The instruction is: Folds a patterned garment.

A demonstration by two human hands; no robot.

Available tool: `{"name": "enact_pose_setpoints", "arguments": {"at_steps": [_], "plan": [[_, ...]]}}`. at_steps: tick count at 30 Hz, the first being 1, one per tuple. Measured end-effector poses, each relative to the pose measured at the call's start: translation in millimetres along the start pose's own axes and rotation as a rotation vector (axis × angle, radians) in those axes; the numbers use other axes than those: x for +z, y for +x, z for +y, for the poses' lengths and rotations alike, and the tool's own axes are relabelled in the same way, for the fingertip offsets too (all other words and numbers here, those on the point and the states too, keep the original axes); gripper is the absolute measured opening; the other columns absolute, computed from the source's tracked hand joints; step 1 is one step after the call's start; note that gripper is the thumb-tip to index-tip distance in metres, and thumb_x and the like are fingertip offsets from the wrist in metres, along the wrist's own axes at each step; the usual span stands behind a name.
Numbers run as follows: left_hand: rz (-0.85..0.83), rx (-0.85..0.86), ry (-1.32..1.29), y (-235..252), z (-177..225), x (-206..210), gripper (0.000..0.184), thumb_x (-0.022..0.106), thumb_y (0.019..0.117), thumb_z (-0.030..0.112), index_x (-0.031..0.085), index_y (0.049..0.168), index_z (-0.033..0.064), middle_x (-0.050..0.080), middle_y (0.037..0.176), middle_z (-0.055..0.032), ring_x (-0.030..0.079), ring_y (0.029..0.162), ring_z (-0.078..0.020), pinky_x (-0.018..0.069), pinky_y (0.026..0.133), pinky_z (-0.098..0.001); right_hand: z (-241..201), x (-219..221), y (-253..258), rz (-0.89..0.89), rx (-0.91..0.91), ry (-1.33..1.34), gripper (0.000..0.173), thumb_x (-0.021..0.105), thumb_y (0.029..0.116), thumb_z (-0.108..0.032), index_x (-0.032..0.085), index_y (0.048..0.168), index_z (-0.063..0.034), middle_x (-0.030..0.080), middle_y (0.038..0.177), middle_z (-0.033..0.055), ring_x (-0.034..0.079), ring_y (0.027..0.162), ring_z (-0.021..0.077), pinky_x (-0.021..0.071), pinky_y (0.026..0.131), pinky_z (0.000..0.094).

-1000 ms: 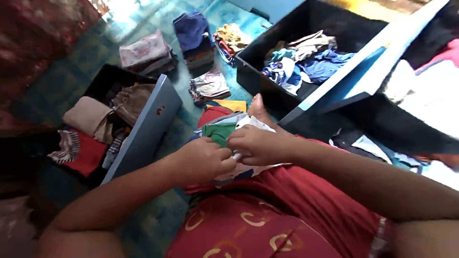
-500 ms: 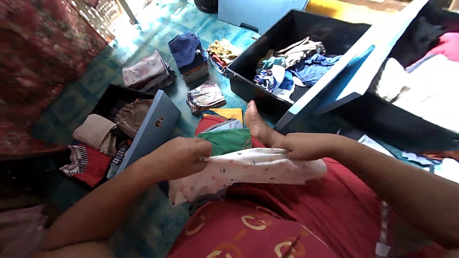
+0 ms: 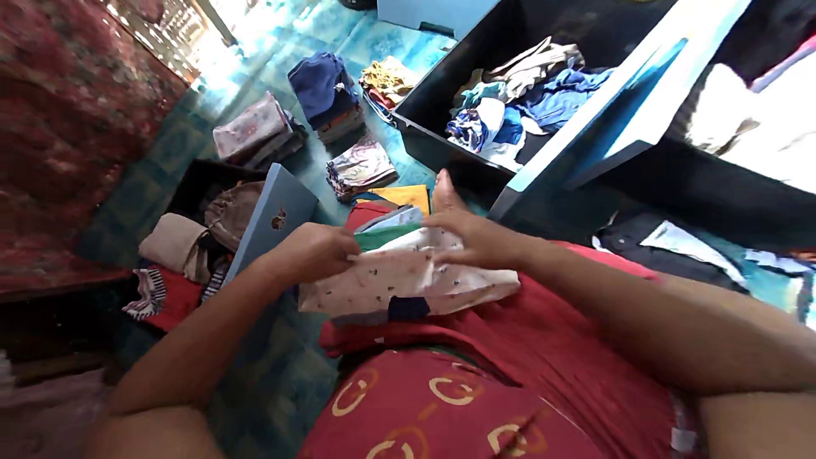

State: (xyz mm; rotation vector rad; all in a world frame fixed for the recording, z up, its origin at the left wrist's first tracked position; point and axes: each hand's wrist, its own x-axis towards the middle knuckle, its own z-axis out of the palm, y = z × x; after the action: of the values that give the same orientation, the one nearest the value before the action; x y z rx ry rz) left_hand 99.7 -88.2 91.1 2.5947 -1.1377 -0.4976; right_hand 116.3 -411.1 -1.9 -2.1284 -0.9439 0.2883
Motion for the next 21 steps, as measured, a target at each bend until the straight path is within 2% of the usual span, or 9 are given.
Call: {"name": "enact_pose_setpoints", "arguments": {"at_steps": [2,3,4,6,9,11,15,18,21], "plan": [[0.109,0.180,0.110,-1.6,19.8,-2.3,0.008,0.070,0.0886,0.013,0.076,0.088,0.0089,0.070,0.081,-0.0070,0.069,0.068,-0.0238,0.0566,0.058,-0.0460,-34.7,10.0,15.3,0.044,-0.211,0.033,0.063,0.083,0.0833,-0.035,0.064,0.133,-0.0023,0.068,0.125,0.0166,0.064,0.120,0.0315,0.0503,0.105,0.0515],[0.126,0.227,0.140,-2.6,30.2,-5.7,0.009,0.067,0.0893,0.014,0.074,0.086,0.0095,0.068,0.077,-0.0060,0.067,0.063,-0.0224,0.0541,0.053,-0.0432,-49.0,14.8,21.4,0.042,-0.287,0.055,0.057,0.082,0.0842,-0.031,0.066,0.130,-0.0019,0.071,0.119,0.0156,0.066,0.114,0.0306,0.0517,0.102,0.0512],[0.128,0.251,0.152,-4.2,39.5,-10.1,0.011,0.065,0.0907,0.015,0.073,0.085,0.0096,0.067,0.076,-0.0051,0.066,0.061,-0.0210,0.0529,0.051,-0.0407,-61.0,18.3,25.4,0.032,-0.330,0.068,0.044,0.079,0.0868,-0.023,0.069,0.123,-0.0016,0.073,0.110,0.0145,0.068,0.105,0.0299,0.0523,0.096,0.0517],[0.120,0.253,0.140,-8.0,51.5,-18.9,0.014,0.062,0.0918,0.015,0.073,0.085,0.0090,0.067,0.073,-0.0039,0.066,0.061,-0.0183,0.0519,0.051,-0.0371,-73.4,20.6,27.3,0.017,-0.377,0.039,0.017,0.070,0.0915,-0.012,0.073,0.105,-0.0023,0.074,0.090,0.0107,0.071,0.086,0.0256,0.0539,0.084,0.0487],[0.098,0.183,0.047,-13.9,53.9,-32.3,0.013,0.064,0.0911,0.016,0.074,0.086,0.0092,0.070,0.077,-0.0023,0.068,0.068,-0.0143,0.0562,0.059,-0.0342,-69.2,12.1,17.7,-0.063,-0.350,0.028,0.011,0.065,0.0887,-0.003,0.073,0.097,-0.0015,0.070,0.080,0.0107,0.068,0.076,0.0250,0.0546,0.072,0.0451],[0.078,0.119,-0.060,-15.2,48.3,-39.5,0.011,0.066,0.0906,0.016,0.075,0.087,0.0106,0.071,0.080,0.0011,0.067,0.072,-0.0082,0.0569,0.065,-0.0291,-59.2,4.0,6.4,-0.156,-0.269,0.018,0.012,0.068,0.0843,-0.001,0.071,0.096,-0.0017,0.068,0.077,0.0110,0.067,0.073,0.0257,0.0553,0.067,0.0471],[0.021,0.016,-0.265,-7.9,33.4,-51.9,0.007,0.070,0.0900,0.013,0.074,0.085,0.0107,0.068,0.076,0.0050,0.062,0.069,0.0002,0.0519,0.063,-0.0206,-39.2,-16.3,-18.1,-0.419,0.065,0.020,0.014,0.071,0.0826,0.001,0.071,0.096,-0.0002,0.067,0.079,0.0143,0.066,0.076,0.0301,0.0527,0.070,0.0554],[-0.081,-0.101,-0.365,-1.4,27.8,-55.7,0.008,0.073,0.0918,0.013,0.073,0.084,0.0112,0.067,0.074,0.0051,0.060,0.065,-0.0009,0.0493,0.059,-0.0215,-29.6,-36.4,-33.5,-0.590,0.426,0.085,0.010,0.071,0.0872,0.005,0.069,0.097,0.0057,0.064,0.082,0.0154,0.061,0.076,0.0252,0.0508,0.072,0.0484],[-0.138,-0.141,-0.406,8.6,10.4,-50.9,0.007,0.071,0.0933,0.014,0.073,0.087,0.0110,0.068,0.075,0.0048,0.061,0.066,-0.0014,0.0519,0.061,-0.0231,11.0,-54.2,-52.1,-0.577,0.611,0.256,0.011,0.069,0.0852,0.009,0.064,0.094,0.0056,0.063,0.077,0.0113,0.061,0.068,0.0180,0.0528,0.066,0.0389]]}}
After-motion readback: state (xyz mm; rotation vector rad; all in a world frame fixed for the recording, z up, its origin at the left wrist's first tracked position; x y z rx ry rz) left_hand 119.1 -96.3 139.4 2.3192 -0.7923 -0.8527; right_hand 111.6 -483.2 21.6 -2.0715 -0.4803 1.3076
